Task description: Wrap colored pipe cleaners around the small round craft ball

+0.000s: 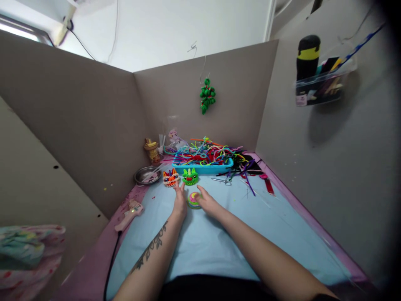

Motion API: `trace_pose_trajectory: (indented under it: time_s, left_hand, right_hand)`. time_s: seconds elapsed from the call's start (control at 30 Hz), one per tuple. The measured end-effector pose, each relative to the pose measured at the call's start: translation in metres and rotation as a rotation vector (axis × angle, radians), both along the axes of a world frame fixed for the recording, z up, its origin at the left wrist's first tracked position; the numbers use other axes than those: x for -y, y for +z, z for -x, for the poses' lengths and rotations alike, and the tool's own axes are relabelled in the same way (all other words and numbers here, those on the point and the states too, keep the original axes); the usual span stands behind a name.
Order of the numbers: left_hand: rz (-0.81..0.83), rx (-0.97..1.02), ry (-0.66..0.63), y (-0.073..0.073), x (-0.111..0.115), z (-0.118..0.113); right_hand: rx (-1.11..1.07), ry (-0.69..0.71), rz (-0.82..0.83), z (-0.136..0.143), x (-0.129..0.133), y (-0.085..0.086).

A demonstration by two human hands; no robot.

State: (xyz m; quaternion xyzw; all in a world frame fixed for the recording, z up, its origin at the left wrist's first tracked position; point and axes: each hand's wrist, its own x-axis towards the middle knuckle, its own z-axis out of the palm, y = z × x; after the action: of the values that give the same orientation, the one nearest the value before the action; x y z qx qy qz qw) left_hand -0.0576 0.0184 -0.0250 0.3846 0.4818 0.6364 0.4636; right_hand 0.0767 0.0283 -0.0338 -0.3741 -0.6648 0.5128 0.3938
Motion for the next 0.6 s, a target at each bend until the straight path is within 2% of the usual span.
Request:
trace_pose_trajectory:
  time_s: [0.13,0.37,0.47,0.6]
  left_hand:
    - [0.034,0.023,-0.001,0.001,0.004,-0.002]
    - [-0.012,-0.063,0.096,-0.001,0.012,0.004]
    - [-0.044,-0.042,0.119,-0.004,0.006,-0.003]
    - [-0.058,0.004,0.066,-0.007,0.0,-0.016]
  right_hand:
    - [0.113,0.023,-0.07,-0.005,0.002,-0.002]
    - [0.118,0.015,-0.099,-0.019,-0.02,-0.002]
    - [0.098,0.038,-0.092,-0.017,-0.019,-0.003]
    - [0.066,0.082,-0.079,-0.008,-0.018,-0.004]
